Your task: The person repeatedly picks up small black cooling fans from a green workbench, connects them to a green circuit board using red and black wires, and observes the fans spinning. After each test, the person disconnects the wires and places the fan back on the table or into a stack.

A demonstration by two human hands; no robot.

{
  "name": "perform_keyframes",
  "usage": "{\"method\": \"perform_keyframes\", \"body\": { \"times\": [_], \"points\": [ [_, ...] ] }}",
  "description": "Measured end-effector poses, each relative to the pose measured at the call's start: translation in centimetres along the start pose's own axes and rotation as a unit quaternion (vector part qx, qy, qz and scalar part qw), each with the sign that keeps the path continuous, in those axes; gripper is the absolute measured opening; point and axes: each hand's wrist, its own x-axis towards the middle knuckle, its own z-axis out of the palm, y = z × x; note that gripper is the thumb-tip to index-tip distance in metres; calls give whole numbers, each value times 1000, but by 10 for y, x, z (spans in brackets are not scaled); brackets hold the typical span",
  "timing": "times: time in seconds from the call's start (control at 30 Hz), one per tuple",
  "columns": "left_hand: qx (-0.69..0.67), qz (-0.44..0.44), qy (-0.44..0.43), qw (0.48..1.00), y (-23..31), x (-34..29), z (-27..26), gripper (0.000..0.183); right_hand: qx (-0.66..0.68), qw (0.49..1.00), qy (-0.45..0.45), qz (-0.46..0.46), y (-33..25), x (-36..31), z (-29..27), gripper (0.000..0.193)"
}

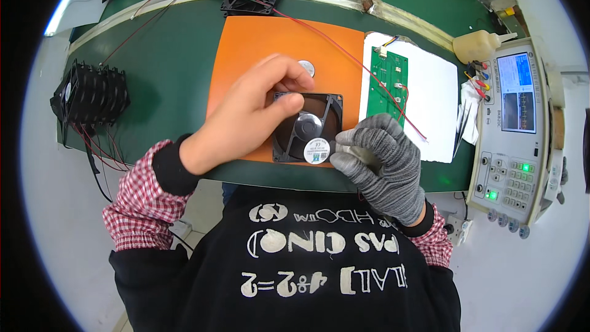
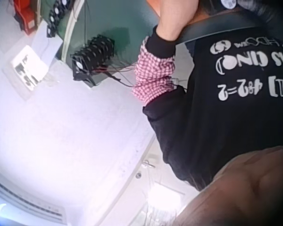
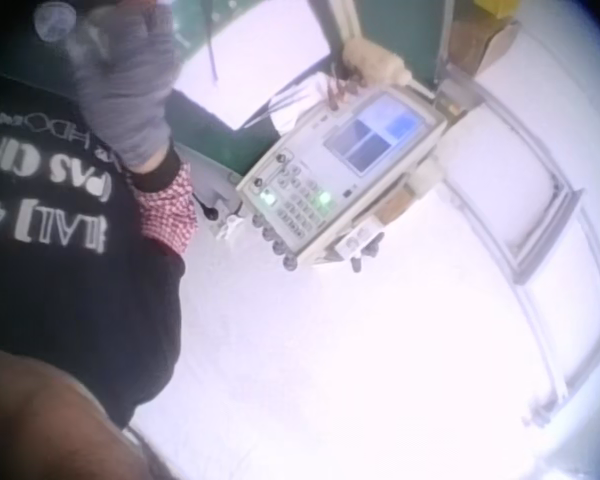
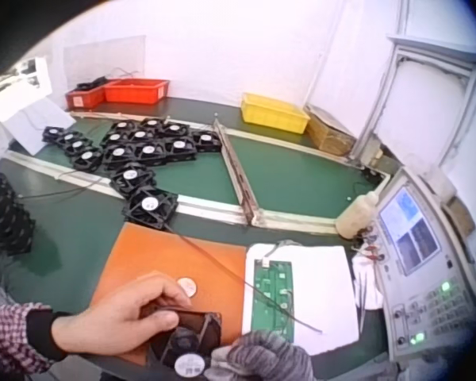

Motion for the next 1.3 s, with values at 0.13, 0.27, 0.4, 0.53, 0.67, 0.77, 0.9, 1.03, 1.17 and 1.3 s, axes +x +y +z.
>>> {"method": "perform_keyframes", "body": {
  "times": [0.13, 0.27, 0.4, 0.53, 0.67, 0.77, 0.9, 1.03, 1.17, 1.3],
  "points": [
    [300, 139, -6, 944, 15, -27, 3, 92, -40, 999, -2, 9, 0, 7, 0, 22],
    [344, 143, 29, 928, 0, -32, 13, 98, -70, 998, 5, 0, 2, 11, 7, 21],
    [335, 145, 38, 930, 0, -31, 14, 94, -83, 996, -8, 21, 0, 13, 6, 21],
    [332, 146, 39, 931, 1, -30, 14, 93, -85, 996, -6, 23, -1, 13, 7, 20],
    [334, 145, 39, 931, 1, -31, 13, 92, -90, 996, -15, 20, -1, 15, 6, 20],
    [338, 146, 37, 929, 1, -31, 13, 93, -94, 995, -21, 20, 0, 15, 6, 21],
    [343, 146, 37, 927, 2, -32, 13, 92, -103, 994, -25, 13, 1, 16, 6, 21],
    [368, 190, 32, 910, -2, -37, 9, 78, -112, 993, -33, 7, 1, 17, 4, 20],
    [425, 223, 24, 877, -4, -40, 11, 62, -140, 989, -51, -8, 2, 18, 3, 22],
    [474, 227, 10, 851, 4, -37, 15, 45, -209, 974, -91, -14, -7, 20, -2, 23]
  ]
}}
